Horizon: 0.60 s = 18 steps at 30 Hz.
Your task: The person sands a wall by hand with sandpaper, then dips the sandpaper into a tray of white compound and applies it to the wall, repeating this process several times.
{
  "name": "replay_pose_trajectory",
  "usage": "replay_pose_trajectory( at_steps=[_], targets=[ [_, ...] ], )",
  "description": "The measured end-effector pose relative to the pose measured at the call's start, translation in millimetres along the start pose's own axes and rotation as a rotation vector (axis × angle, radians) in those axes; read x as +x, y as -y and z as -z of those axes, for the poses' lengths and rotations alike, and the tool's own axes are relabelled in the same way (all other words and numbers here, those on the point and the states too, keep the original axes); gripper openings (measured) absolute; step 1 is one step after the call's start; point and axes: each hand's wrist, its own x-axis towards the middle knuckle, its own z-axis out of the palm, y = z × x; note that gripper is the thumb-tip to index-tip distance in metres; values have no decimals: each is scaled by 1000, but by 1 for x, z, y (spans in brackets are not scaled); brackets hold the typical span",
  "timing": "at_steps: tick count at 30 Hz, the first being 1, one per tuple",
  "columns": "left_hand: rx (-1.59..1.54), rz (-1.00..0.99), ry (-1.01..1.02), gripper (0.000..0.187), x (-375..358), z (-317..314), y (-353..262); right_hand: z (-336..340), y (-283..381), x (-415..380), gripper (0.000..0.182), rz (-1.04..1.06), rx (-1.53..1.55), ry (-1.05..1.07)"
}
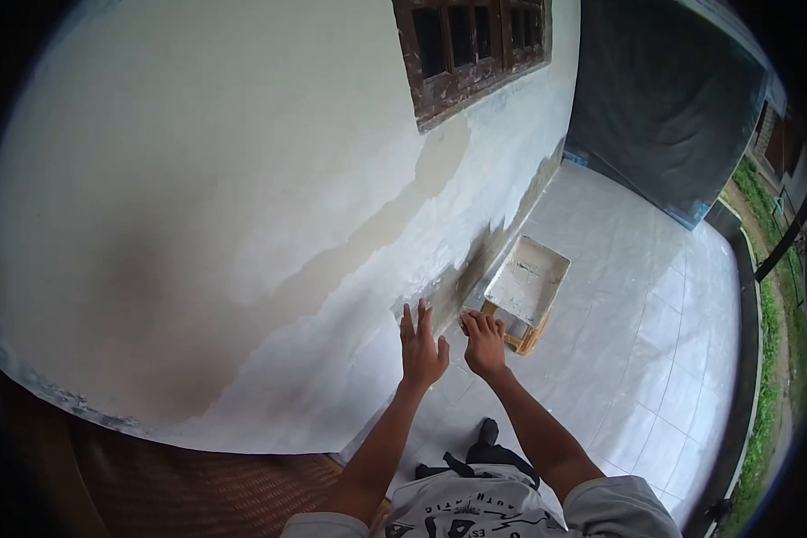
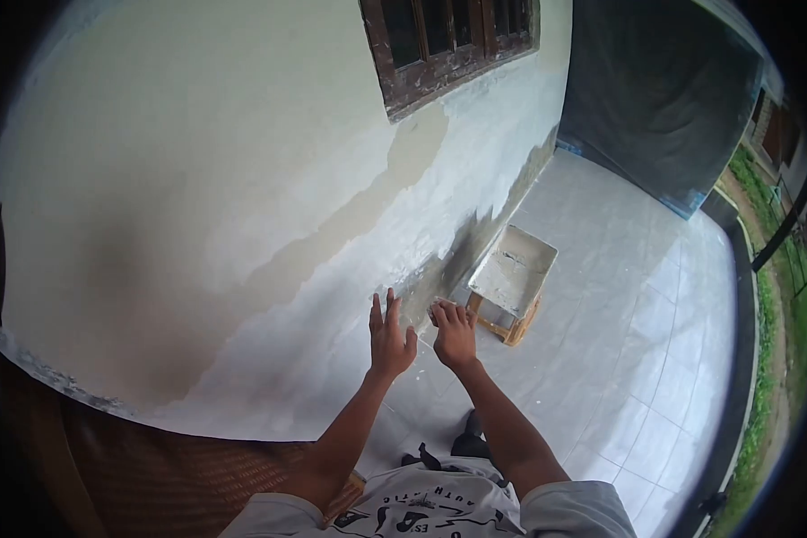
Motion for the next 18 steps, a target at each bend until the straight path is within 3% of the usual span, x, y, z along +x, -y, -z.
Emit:
replay_pose_trajectory(
  at_steps=[7, 13, 18],
  targets=[
    [-78, 9, 389, 76, 0, -159, -46, 34, -134, -54, 35, -484, -66, 13],
    [-101, 16, 523, 73, 9, -209, -56, 43, -180, -62, 34, -709, -8, 24],
    [-101, 35, 562, 75, 35, -241, -24, 12, -207, -47, 36, -818, 75, -40]
  ],
)
